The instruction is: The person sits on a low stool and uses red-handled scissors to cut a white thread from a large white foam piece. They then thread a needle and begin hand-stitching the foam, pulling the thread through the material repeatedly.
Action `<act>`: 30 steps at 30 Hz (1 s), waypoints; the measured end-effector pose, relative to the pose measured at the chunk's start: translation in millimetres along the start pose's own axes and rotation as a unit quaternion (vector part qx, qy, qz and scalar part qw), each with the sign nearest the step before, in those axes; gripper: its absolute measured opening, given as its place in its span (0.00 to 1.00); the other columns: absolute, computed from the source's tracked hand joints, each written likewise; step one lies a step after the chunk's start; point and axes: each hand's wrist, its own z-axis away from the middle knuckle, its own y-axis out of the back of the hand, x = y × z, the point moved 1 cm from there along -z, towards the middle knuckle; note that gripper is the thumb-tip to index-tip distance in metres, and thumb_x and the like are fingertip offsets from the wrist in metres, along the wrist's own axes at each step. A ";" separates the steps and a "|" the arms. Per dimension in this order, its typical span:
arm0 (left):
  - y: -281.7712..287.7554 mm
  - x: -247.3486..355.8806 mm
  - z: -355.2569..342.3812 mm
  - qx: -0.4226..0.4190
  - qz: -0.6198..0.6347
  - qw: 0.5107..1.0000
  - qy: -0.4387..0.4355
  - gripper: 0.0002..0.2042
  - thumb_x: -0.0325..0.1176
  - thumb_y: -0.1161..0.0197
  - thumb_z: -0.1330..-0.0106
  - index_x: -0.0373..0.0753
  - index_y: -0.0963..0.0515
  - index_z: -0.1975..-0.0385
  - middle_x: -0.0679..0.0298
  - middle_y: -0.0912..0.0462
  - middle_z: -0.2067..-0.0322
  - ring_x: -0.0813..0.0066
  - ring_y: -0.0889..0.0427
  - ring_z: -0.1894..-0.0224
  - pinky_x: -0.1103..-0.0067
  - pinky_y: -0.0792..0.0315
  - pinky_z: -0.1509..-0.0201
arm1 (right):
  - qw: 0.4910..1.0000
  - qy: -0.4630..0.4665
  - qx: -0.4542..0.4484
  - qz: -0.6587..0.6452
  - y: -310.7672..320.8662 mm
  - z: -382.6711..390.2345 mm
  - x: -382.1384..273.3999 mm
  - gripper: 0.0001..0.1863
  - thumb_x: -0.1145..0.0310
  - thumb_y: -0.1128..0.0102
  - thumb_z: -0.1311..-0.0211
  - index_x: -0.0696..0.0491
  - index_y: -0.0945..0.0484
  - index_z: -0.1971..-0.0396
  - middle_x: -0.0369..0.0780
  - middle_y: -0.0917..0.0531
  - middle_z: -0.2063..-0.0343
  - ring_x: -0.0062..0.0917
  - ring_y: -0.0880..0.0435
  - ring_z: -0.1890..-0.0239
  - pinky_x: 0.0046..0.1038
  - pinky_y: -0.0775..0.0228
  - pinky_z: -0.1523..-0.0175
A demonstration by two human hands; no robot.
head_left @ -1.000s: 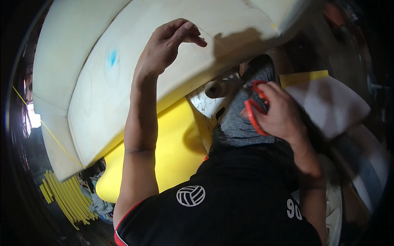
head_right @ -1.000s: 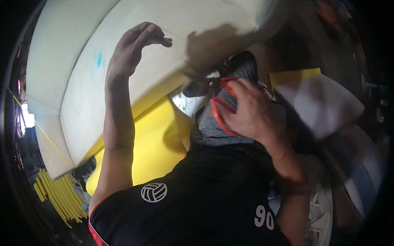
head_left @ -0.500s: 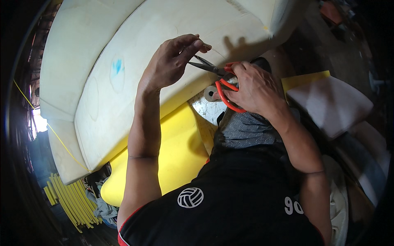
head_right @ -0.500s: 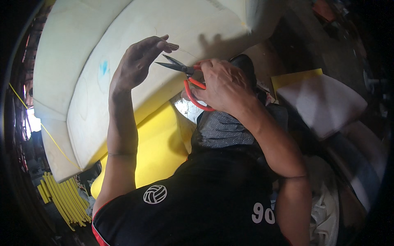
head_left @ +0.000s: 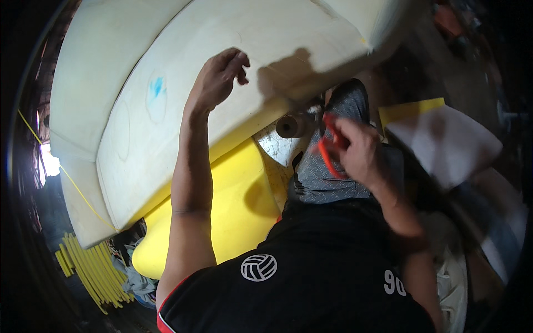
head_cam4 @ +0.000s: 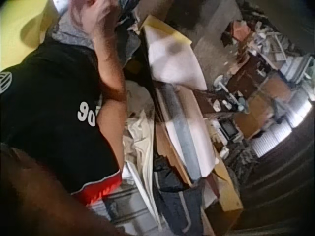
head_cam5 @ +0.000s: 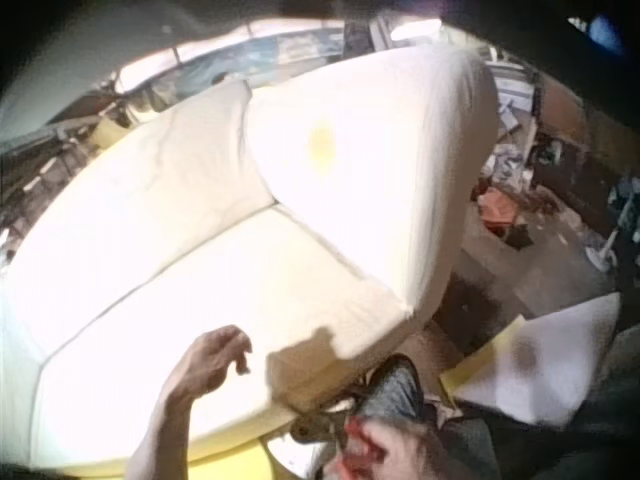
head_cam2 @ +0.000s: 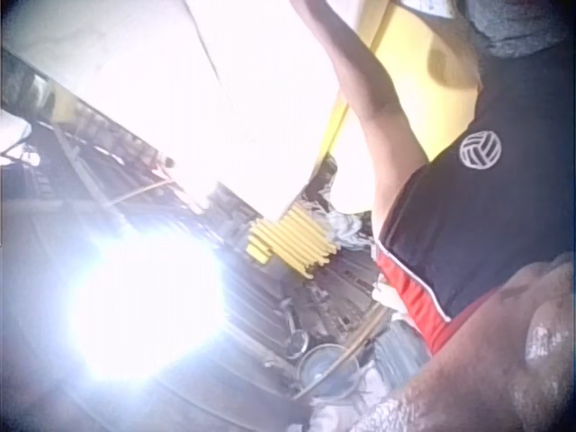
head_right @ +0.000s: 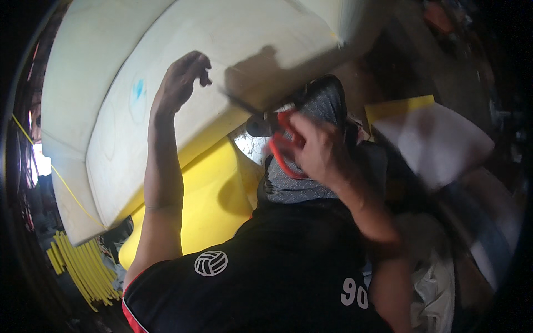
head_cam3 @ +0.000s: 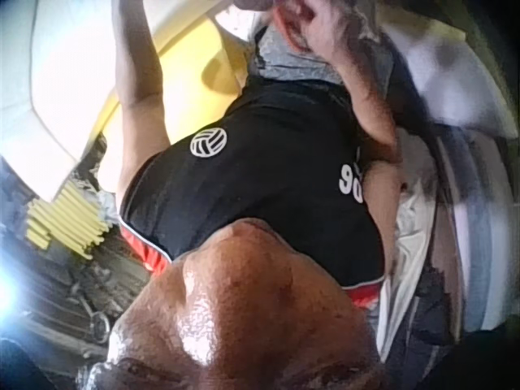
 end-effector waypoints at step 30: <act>-168.0 51.9 83.1 -0.331 0.627 0.703 0.060 0.27 0.50 0.55 0.25 0.27 0.28 0.46 0.48 0.20 0.52 0.62 0.20 0.49 0.70 0.31 0.39 | 0.943 -0.193 -0.082 -0.259 74.7 -9.0 -12.6 0.13 0.66 0.45 0.31 0.62 0.20 0.68 0.36 0.17 0.75 0.16 0.21 0.73 0.21 0.29 0.65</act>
